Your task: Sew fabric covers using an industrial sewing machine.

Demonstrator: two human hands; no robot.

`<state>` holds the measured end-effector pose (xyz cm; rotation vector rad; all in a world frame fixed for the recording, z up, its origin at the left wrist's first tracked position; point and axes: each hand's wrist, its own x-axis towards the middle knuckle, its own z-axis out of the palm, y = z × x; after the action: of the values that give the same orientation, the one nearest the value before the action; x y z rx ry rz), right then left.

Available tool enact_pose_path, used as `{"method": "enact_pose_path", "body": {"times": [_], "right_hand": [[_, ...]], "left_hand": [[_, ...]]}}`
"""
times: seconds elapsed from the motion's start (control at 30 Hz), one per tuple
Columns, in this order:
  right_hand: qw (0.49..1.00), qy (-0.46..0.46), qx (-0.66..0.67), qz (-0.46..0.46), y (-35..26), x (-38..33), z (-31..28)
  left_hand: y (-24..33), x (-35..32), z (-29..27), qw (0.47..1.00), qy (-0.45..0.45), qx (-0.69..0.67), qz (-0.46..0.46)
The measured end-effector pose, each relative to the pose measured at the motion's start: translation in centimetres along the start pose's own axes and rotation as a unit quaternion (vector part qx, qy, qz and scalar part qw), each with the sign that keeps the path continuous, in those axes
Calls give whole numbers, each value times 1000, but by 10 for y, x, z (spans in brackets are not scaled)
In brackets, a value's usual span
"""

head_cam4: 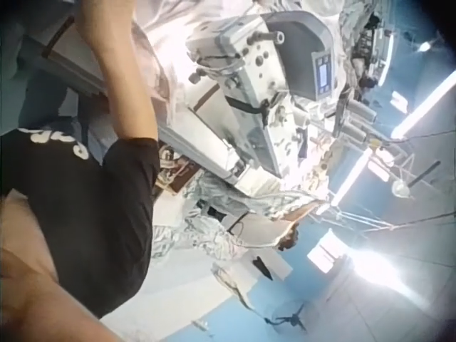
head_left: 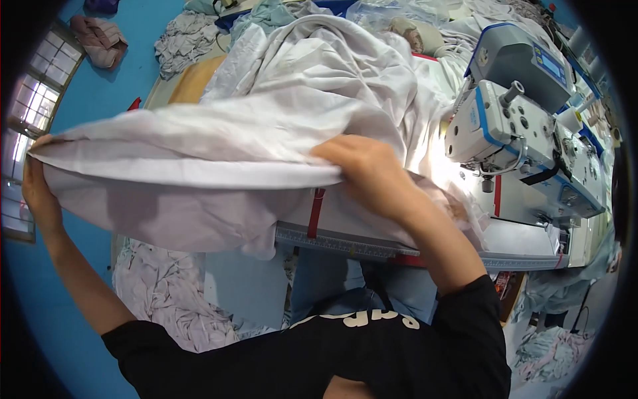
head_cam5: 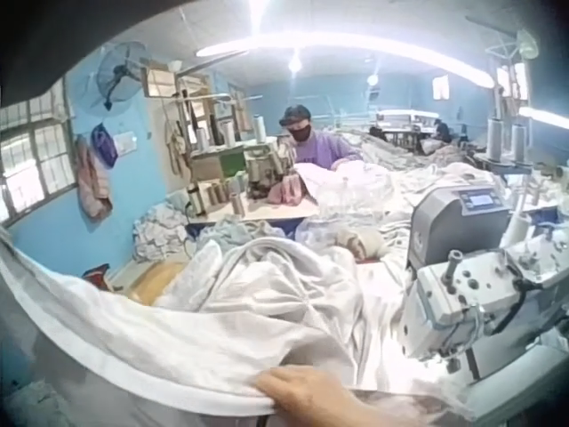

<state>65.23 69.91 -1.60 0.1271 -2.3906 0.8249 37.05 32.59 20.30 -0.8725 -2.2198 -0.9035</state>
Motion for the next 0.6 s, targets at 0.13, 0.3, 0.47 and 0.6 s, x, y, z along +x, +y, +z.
{"method": "enact_pose_path", "body": {"times": [0.13,0.3,0.47,0.6], "right_hand": [[987,-78,24,139,17,-37,-12],[994,49,-23,96,17,-66,-1],[989,16,-141,28,19,-84,21],[983,33,-178,22,12,-88,36]], "left_hand": [[-35,12,7,998,-26,-56,-20],[-93,9,21,986,-59,-142,-64],[-104,7,37,982,-70,-142,-103],[-116,6,39,979,-79,-155,-104]]}}
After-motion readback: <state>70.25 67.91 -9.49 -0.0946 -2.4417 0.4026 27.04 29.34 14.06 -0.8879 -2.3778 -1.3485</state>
